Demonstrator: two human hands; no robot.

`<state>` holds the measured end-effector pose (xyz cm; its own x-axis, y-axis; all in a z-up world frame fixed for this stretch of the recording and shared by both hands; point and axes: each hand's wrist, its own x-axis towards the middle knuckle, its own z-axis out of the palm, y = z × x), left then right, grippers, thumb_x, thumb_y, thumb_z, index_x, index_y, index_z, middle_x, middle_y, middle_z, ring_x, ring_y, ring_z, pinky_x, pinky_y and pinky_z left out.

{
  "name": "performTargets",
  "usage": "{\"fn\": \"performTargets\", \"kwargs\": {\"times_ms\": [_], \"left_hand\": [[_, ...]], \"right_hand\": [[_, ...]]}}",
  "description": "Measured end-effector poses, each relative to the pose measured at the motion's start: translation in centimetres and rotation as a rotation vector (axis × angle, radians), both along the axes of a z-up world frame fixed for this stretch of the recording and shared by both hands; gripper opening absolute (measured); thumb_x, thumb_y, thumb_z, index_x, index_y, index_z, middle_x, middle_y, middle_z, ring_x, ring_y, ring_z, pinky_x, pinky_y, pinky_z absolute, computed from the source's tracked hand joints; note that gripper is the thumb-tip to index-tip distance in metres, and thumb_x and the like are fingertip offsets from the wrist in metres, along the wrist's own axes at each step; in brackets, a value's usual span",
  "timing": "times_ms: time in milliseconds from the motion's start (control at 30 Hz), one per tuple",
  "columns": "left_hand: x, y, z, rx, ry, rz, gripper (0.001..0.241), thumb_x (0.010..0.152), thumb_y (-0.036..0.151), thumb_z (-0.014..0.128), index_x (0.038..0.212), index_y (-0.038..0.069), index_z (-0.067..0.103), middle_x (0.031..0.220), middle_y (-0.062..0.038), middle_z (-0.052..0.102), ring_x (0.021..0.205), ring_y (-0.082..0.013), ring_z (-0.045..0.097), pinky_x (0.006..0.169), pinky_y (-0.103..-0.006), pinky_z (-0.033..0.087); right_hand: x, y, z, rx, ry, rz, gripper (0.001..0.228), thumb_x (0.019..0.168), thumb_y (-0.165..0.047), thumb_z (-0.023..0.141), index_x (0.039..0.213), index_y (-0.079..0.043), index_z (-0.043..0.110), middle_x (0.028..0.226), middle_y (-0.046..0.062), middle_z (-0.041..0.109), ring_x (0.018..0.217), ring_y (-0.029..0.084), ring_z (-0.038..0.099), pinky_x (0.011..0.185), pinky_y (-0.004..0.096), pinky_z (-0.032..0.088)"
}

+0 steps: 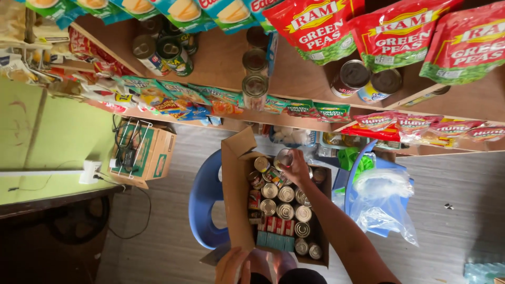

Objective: The person is taking canned goods and food packets from a box and arranging them onto grocery store shelves.

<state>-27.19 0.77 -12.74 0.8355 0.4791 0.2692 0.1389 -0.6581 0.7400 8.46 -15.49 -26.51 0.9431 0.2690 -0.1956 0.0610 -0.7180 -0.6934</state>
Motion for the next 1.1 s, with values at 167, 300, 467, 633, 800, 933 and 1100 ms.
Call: {"fn": "performTargets", "kwargs": {"times_ms": [167,300,467,633,800,933,1100], "left_hand": [[-1.6,-1.0,-1.4,-0.129,-0.055,0.059,0.032,0.077,0.003,0.075,0.107,0.012,0.076,0.116,-0.013,0.071,0.106,-0.0250,0.074,0.088,-0.0351,0.061],[-1.6,-1.2,-2.1,-0.174,0.023,0.133,0.030,0.075,0.003,0.077,0.103,0.013,0.078,0.117,-0.012,0.072,0.099,-0.0216,0.077,0.074,-0.0299,0.063],[0.8,-0.6,0.9,-0.202,-0.002,0.058,0.033,0.076,0.004,0.077,0.108,0.010,0.076,0.119,-0.015,0.070,0.102,-0.0259,0.076,0.076,-0.0327,0.063],[2.8,0.3,4.3,-0.050,-0.015,-0.052,0.038,0.074,0.007,0.078,0.112,0.008,0.075,0.117,-0.015,0.072,0.109,-0.0332,0.073,0.093,-0.0427,0.059],[3.4,0.3,5.4,-0.124,-0.040,-0.067,0.037,0.077,0.007,0.078,0.113,0.007,0.074,0.117,-0.018,0.072,0.110,-0.0337,0.072,0.093,-0.0406,0.058],[2.3,0.3,4.4,-0.104,-0.097,-0.063,0.036,0.076,0.006,0.078,0.112,0.007,0.074,0.116,-0.018,0.073,0.110,-0.0336,0.072,0.094,-0.0414,0.058],[1.6,0.7,6.4,-0.181,-0.053,-0.005,0.034,0.076,0.006,0.079,0.110,0.006,0.075,0.117,-0.019,0.072,0.110,-0.0331,0.073,0.089,-0.0392,0.061]], "right_hand": [[-1.0,-0.7,1.3,0.052,-0.124,-0.009,0.064,0.073,-0.029,0.090,0.118,-0.012,0.048,0.120,0.014,0.055,0.093,0.034,0.069,0.077,0.044,0.058],[-1.3,-0.6,2.7,0.055,-0.076,-0.058,0.065,0.072,-0.032,0.089,0.118,-0.012,0.048,0.120,0.013,0.056,0.090,0.033,0.069,0.075,0.042,0.058],[-1.5,-1.5,2.3,0.139,-0.214,-0.050,0.068,0.069,-0.030,0.092,0.118,-0.009,0.050,0.118,0.016,0.056,0.099,0.036,0.064,0.080,0.043,0.057],[-2.4,-2.1,2.8,0.186,-0.298,-0.052,0.068,0.067,-0.029,0.092,0.118,-0.008,0.052,0.116,0.016,0.058,0.103,0.036,0.063,0.087,0.045,0.054],[-3.9,-2.5,6.9,0.192,-0.136,-0.208,0.068,0.067,-0.027,0.093,0.118,-0.008,0.052,0.112,0.016,0.061,0.100,0.032,0.066,0.082,0.041,0.056],[-5.5,-2.2,11.4,0.338,-0.225,-0.237,0.067,0.068,-0.026,0.094,0.117,-0.009,0.052,0.106,0.013,0.066,0.098,0.029,0.069,0.084,0.038,0.055],[-5.3,-0.8,22.3,0.393,-0.332,-0.108,0.073,0.069,-0.020,0.091,0.130,-0.006,0.052,0.122,0.017,0.059,0.112,0.031,0.063,0.090,0.040,0.056]]}}
